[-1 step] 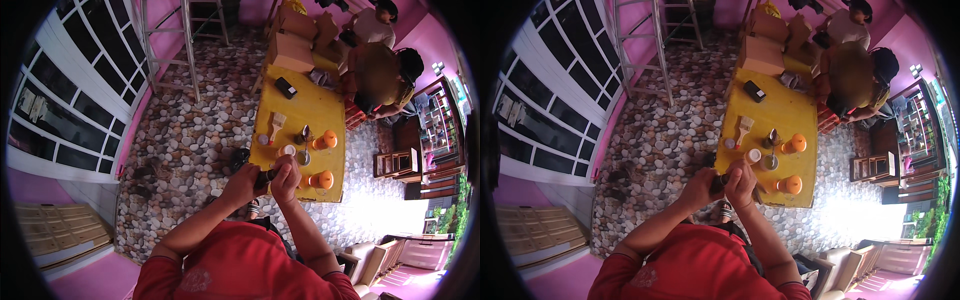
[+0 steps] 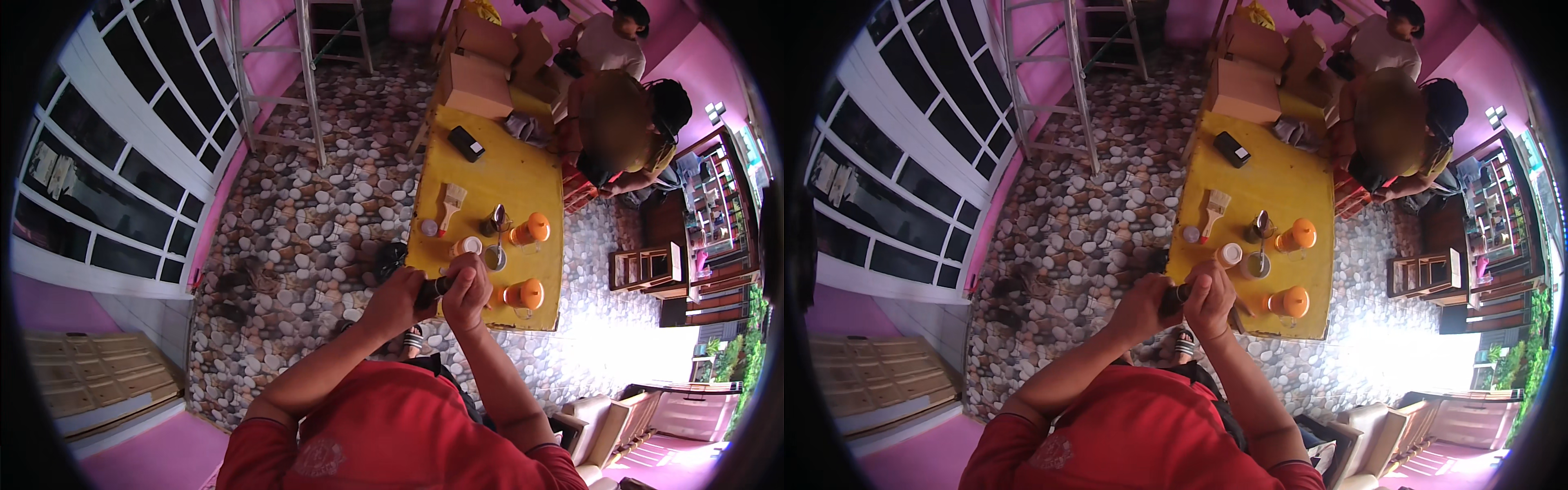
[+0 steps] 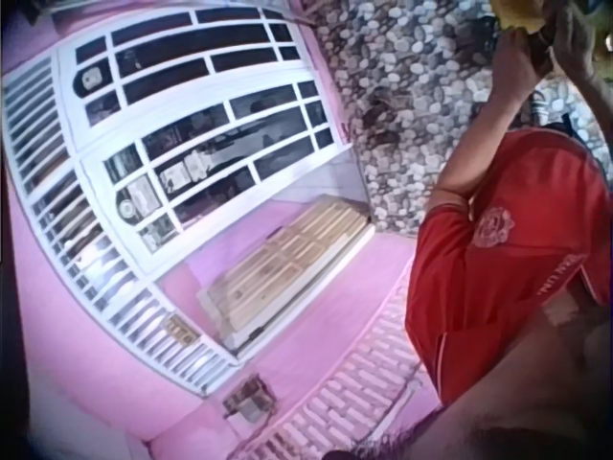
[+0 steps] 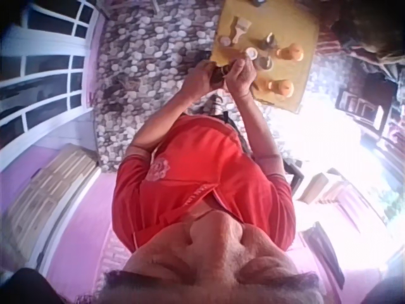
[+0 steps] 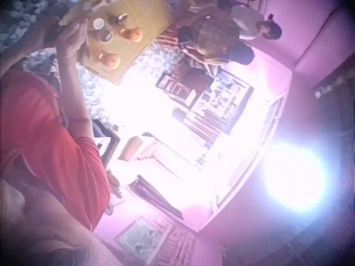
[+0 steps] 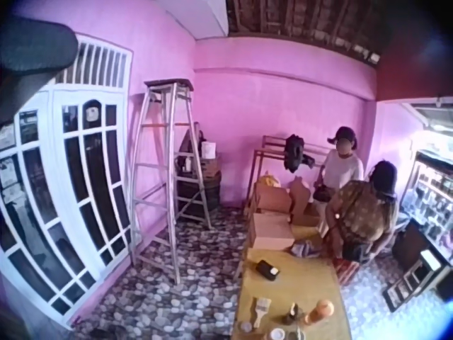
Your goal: The person takes a bottle of pigment, pours a small amount into a plastic cup, and then stirs the mixture with a wooden stick.
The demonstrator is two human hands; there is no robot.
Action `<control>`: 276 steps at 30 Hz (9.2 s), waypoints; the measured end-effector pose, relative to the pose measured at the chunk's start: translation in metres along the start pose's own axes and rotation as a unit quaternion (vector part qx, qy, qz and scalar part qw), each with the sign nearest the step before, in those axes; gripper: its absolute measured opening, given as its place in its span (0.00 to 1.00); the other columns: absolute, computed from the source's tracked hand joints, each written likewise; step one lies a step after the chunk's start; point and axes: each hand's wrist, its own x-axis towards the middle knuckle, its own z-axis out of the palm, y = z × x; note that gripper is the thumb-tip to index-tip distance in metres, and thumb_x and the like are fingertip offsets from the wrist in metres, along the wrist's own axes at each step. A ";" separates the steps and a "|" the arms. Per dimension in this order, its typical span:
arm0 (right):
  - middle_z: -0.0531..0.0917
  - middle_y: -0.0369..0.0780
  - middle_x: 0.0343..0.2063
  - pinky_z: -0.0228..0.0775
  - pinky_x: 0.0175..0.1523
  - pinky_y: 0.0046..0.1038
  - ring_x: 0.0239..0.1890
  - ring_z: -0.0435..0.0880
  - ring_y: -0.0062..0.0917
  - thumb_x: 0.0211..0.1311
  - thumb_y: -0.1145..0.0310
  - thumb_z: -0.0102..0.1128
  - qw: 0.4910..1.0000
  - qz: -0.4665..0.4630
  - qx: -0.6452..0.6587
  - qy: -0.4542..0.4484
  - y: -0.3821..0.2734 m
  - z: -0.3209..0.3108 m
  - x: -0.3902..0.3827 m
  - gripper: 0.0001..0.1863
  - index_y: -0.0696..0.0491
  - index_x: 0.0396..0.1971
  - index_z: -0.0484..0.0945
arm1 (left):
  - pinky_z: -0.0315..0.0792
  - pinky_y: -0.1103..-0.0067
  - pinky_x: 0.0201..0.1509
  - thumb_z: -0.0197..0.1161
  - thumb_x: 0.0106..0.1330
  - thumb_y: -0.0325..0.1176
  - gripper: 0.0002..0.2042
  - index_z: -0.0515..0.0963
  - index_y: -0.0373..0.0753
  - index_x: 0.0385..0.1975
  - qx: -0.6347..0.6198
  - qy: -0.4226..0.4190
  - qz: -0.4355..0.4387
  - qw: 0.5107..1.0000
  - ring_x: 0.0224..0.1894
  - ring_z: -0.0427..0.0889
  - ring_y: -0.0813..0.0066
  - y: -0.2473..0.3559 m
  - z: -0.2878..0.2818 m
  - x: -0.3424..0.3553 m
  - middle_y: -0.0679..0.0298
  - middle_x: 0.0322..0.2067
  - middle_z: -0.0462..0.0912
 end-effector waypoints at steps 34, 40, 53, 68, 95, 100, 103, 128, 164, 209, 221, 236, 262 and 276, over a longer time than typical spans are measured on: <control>0.70 0.46 0.23 0.65 0.29 0.39 0.24 0.74 0.43 0.69 0.70 0.51 0.973 -0.104 -0.026 -0.204 0.008 -0.011 -0.004 0.13 0.57 0.23 0.70 | 0.73 0.62 0.51 0.73 0.54 0.38 0.22 0.73 0.36 0.42 -0.100 -0.060 0.009 0.993 0.46 0.77 0.48 -0.028 0.022 -0.019 0.52 0.38 0.76; 0.69 0.38 0.20 0.62 0.24 0.32 0.19 0.70 0.27 0.80 0.61 0.45 0.988 0.092 0.116 -0.047 0.026 0.006 -0.026 0.22 0.54 0.21 0.69 | 0.74 0.63 0.51 0.73 0.57 0.40 0.22 0.73 0.35 0.44 -0.120 -0.079 -0.101 0.984 0.46 0.79 0.48 -0.003 0.012 -0.014 0.51 0.39 0.77; 0.68 0.28 0.13 0.50 0.18 0.20 0.13 0.61 0.11 0.77 0.48 0.53 0.810 0.568 0.097 0.113 0.107 -0.086 -0.128 0.25 0.49 0.21 0.72 | 0.78 0.63 0.44 0.74 0.57 0.43 0.24 0.72 0.38 0.48 0.044 -0.098 0.009 0.994 0.43 0.82 0.49 -0.096 0.068 -0.019 0.53 0.40 0.78; 0.71 0.30 0.12 0.53 0.21 0.22 0.15 0.64 0.13 0.77 0.50 0.54 0.818 0.567 0.020 0.090 0.119 -0.108 -0.207 0.29 0.53 0.16 0.71 | 0.78 0.61 0.49 0.70 0.58 0.44 0.20 0.74 0.34 0.40 0.173 -0.241 -0.024 0.955 0.47 0.81 0.51 -0.122 0.092 -0.004 0.52 0.40 0.81; 0.72 0.30 0.13 0.56 0.23 0.22 0.18 0.66 0.12 0.77 0.51 0.55 0.819 0.568 0.037 0.072 0.121 -0.098 -0.209 0.29 0.54 0.16 0.72 | 0.79 0.59 0.47 0.71 0.53 0.46 0.23 0.75 0.35 0.39 0.234 -0.313 -0.082 0.917 0.43 0.84 0.48 -0.108 0.090 0.011 0.50 0.38 0.84; 0.71 0.30 0.13 0.55 0.23 0.22 0.18 0.65 0.12 0.77 0.51 0.55 0.823 0.564 0.021 0.068 0.118 -0.096 -0.206 0.29 0.54 0.16 0.72 | 0.80 0.59 0.47 0.71 0.53 0.46 0.22 0.76 0.35 0.39 0.228 -0.310 -0.082 0.919 0.43 0.85 0.48 -0.110 0.088 0.011 0.49 0.38 0.84; 0.72 0.30 0.13 0.55 0.23 0.22 0.17 0.66 0.12 0.77 0.51 0.55 0.819 0.566 0.044 0.082 0.115 -0.095 -0.203 0.29 0.54 0.16 0.72 | 0.80 0.59 0.47 0.71 0.53 0.46 0.22 0.76 0.35 0.39 0.231 -0.310 -0.083 0.919 0.43 0.85 0.47 -0.112 0.088 0.010 0.50 0.38 0.84; 0.72 0.30 0.12 0.56 0.22 0.22 0.16 0.66 0.13 0.76 0.49 0.56 0.815 0.578 0.009 0.043 0.130 -0.094 -0.211 0.30 0.54 0.16 0.74 | 0.79 0.59 0.49 0.70 0.54 0.47 0.22 0.76 0.36 0.39 0.235 -0.334 -0.092 0.908 0.45 0.84 0.49 -0.105 0.090 0.017 0.51 0.39 0.84; 0.84 0.41 0.40 0.76 0.42 0.25 0.40 0.86 0.24 0.74 0.69 0.57 0.825 0.516 0.164 -0.164 0.083 -0.082 -0.103 0.15 0.60 0.55 0.79 | 0.79 0.63 0.49 0.74 0.56 0.44 0.22 0.76 0.38 0.44 0.061 -0.048 -0.015 0.997 0.46 0.82 0.49 -0.115 0.086 -0.003 0.54 0.40 0.80; 0.85 0.53 0.37 0.79 0.43 0.45 0.37 0.86 0.50 0.66 0.64 0.62 0.867 0.342 -0.257 -0.254 0.150 -0.065 -0.123 0.14 0.57 0.45 0.77 | 0.71 0.61 0.52 0.77 0.56 0.42 0.23 0.76 0.40 0.47 -0.071 -0.037 0.064 0.995 0.48 0.79 0.51 -0.166 0.132 0.081 0.57 0.41 0.81; 0.87 0.46 0.36 0.78 0.41 0.44 0.38 0.86 0.45 0.62 0.60 0.67 0.872 0.319 -0.327 -0.178 0.179 -0.048 -0.200 0.16 0.52 0.44 0.76 | 0.67 0.63 0.67 0.78 0.57 0.45 0.41 0.64 0.38 0.68 -0.023 -0.046 0.047 0.998 0.61 0.74 0.51 -0.184 0.154 0.075 0.53 0.57 0.75; 0.81 0.42 0.41 0.78 0.45 0.41 0.41 0.84 0.40 0.58 0.67 0.65 0.907 0.213 -0.299 -0.207 0.171 -0.034 -0.149 0.08 0.51 0.36 0.79 | 0.71 0.67 0.61 0.66 0.70 0.44 0.34 0.61 0.37 0.71 -0.109 -0.016 -0.137 0.984 0.61 0.75 0.57 -0.196 0.110 0.007 0.52 0.60 0.75; 0.87 0.43 0.31 0.78 0.41 0.30 0.34 0.87 0.28 0.61 0.70 0.68 0.912 0.379 -0.047 -0.152 0.202 -0.049 -0.126 0.08 0.58 0.35 0.82 | 0.63 0.61 0.67 0.77 0.52 0.44 0.35 0.71 0.38 0.59 0.030 -0.046 -0.037 0.998 0.61 0.72 0.53 -0.139 0.169 -0.016 0.55 0.56 0.75; 0.88 0.42 0.35 0.74 0.42 0.30 0.35 0.86 0.30 0.62 0.72 0.68 0.947 0.296 -0.086 -0.092 0.102 -0.087 -0.068 0.07 0.55 0.38 0.82 | 0.70 0.65 0.64 0.78 0.52 0.36 0.31 0.73 0.37 0.56 -0.058 -0.017 -0.053 0.997 0.59 0.76 0.54 -0.106 0.145 -0.011 0.55 0.54 0.77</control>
